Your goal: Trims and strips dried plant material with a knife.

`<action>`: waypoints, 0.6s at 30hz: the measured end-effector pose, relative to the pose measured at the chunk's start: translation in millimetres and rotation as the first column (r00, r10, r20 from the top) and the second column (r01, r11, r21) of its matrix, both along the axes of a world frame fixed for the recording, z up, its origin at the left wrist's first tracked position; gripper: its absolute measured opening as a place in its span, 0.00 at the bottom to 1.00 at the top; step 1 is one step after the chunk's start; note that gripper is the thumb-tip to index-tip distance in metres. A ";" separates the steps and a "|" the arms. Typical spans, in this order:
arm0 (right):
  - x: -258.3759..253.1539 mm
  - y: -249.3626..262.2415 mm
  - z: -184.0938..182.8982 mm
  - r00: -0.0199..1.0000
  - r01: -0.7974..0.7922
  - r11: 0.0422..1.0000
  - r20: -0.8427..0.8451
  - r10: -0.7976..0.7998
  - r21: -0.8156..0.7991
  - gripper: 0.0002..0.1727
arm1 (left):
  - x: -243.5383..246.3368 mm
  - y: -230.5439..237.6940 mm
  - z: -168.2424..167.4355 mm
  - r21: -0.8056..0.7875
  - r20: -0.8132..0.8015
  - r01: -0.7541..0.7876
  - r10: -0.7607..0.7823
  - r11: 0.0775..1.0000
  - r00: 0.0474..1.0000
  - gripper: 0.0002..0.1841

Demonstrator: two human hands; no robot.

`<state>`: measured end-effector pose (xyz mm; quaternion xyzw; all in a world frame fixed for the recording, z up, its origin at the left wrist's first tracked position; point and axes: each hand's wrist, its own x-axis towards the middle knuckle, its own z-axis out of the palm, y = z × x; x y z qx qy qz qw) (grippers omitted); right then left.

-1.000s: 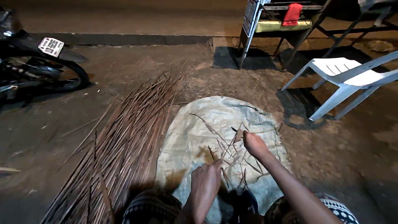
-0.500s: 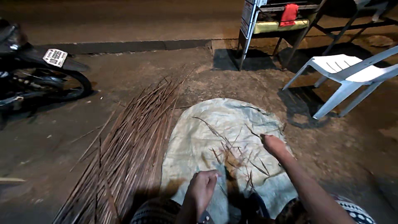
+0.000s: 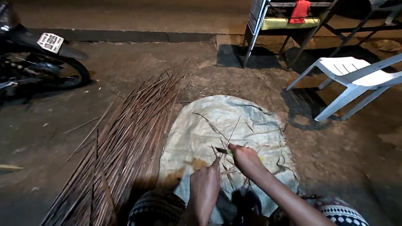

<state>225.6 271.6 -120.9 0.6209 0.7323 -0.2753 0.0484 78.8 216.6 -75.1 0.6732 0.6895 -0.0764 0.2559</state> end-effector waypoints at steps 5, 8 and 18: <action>30.8 21.1 -1.8 0.992 0.116 0.993 0.052 -0.115 -0.022 0.19 | 2.0 -10.9 -2.9 0.105 -0.016 0.039 -0.037 0.994 0.999 0.21; 17.1 9.3 6.1 0.999 0.038 0.998 -0.006 -0.038 -0.054 0.20 | 4.8 -8.9 -1.3 0.075 -0.014 0.042 -0.041 0.996 0.999 0.22; 34.1 32.1 -7.7 0.982 0.173 0.983 0.069 -0.177 0.063 0.19 | 0.9 -2.1 -1.5 0.034 0.100 0.049 -0.052 0.998 0.994 0.21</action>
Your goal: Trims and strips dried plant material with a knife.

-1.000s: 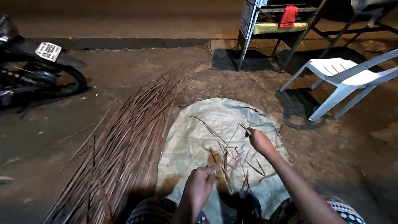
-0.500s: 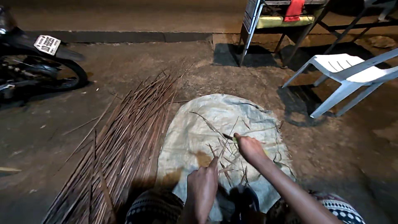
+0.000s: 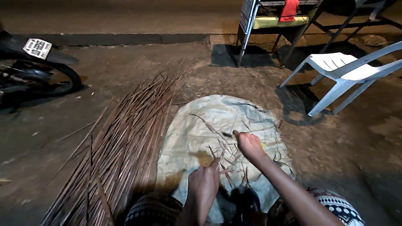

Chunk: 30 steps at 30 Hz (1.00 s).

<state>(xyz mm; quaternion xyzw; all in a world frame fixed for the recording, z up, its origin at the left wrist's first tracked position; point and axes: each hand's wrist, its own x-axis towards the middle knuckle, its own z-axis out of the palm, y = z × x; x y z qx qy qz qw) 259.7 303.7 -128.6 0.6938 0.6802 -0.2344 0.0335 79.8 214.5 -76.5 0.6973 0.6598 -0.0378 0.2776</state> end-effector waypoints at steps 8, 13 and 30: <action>-14.9 -24.3 16.5 0.993 -0.107 0.993 -0.047 0.105 -0.056 0.20 | -10.9 2.9 -11.5 -0.079 0.174 -0.009 0.022 0.997 0.985 0.21; 25.9 8.2 1.7 0.990 0.140 0.990 -0.028 -0.141 -0.026 0.20 | -21.1 1.7 -8.8 -0.138 0.326 -0.006 0.051 0.990 0.944 0.20; 44.1 3.7 -4.0 -0.270 0.129 0.942 -0.925 -0.268 -0.311 0.25 | -19.7 -2.7 -21.4 -0.293 0.847 -0.074 0.295 0.953 0.443 0.18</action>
